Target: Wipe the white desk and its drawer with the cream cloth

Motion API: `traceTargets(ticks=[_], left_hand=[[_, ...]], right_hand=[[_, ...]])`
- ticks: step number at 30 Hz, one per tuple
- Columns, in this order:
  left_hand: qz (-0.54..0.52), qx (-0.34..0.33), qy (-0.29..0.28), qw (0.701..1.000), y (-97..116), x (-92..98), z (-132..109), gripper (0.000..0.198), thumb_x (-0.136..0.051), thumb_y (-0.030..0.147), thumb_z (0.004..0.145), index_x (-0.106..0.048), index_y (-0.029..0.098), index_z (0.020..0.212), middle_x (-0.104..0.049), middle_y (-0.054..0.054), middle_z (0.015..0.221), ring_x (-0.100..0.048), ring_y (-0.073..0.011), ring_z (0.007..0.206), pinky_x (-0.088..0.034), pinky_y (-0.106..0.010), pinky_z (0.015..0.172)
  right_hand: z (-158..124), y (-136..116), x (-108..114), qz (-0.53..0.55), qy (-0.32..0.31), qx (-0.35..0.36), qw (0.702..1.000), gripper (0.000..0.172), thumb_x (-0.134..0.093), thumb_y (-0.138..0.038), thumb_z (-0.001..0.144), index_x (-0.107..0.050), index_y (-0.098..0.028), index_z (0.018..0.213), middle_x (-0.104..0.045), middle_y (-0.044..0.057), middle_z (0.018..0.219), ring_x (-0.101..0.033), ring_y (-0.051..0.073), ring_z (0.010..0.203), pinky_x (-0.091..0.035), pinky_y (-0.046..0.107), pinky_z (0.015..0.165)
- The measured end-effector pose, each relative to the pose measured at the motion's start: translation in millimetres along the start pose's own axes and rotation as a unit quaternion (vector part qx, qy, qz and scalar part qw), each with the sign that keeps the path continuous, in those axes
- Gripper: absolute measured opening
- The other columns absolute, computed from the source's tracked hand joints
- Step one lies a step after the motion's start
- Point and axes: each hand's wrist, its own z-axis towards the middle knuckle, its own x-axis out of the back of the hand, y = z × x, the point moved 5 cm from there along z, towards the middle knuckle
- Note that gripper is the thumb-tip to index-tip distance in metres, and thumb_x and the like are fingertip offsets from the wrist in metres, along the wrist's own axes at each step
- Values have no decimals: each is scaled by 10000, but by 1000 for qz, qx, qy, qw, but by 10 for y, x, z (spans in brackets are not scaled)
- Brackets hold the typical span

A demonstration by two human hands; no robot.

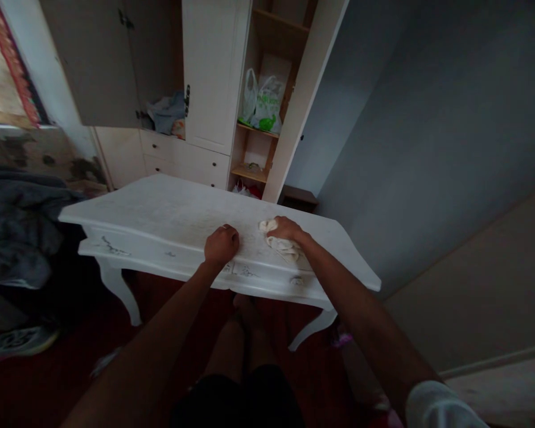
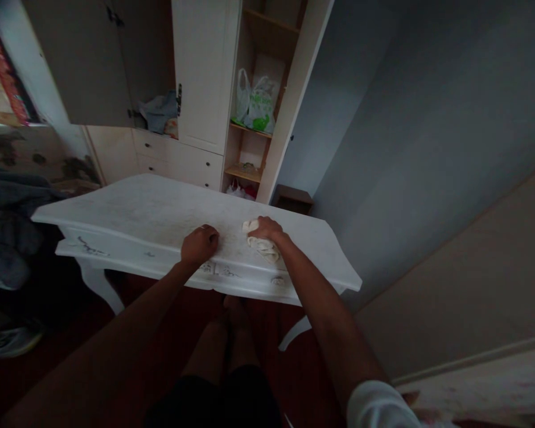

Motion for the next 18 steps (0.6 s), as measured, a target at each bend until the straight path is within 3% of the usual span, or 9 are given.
traceTargets(ticks=[6,11,15,18], left_hand=[[-7,10,0,1000,-6,-2,0,304,-418,234,930,-717,184,935,-694,-103,1048,-654,-234,954,-491,-312,750],[-1,8,8,1000,-8,-11,-3,307,-414,235,936,-714,168,929,-693,-113,1042,-655,-236,950,-494,-316,751],[6,5,8,1000,-6,-24,-2,296,-426,229,931,-714,164,935,-691,-118,1047,-657,-240,955,-493,-319,754],[13,3,3,1000,-2,-30,0,302,-423,232,932,-717,164,945,-691,-119,1055,-658,-243,956,-492,-319,749]], right_hand=[[-459,-74,16,-26,89,45,995,349,-629,-326,784,-628,-202,1110,-648,102,1200,-660,264,983,-513,362,832],[-1227,-130,-76,36,185,175,966,372,-612,-279,805,-597,-204,1169,-639,103,1246,-632,261,1081,-525,380,896],[-1912,-254,-384,5,215,353,911,303,-635,-249,798,-614,-192,1096,-620,141,1321,-556,274,1234,-486,409,1000],[-2210,-316,-715,-39,210,442,871,273,-628,-263,831,-617,-178,1090,-620,149,1339,-510,288,1294,-452,444,1044]])
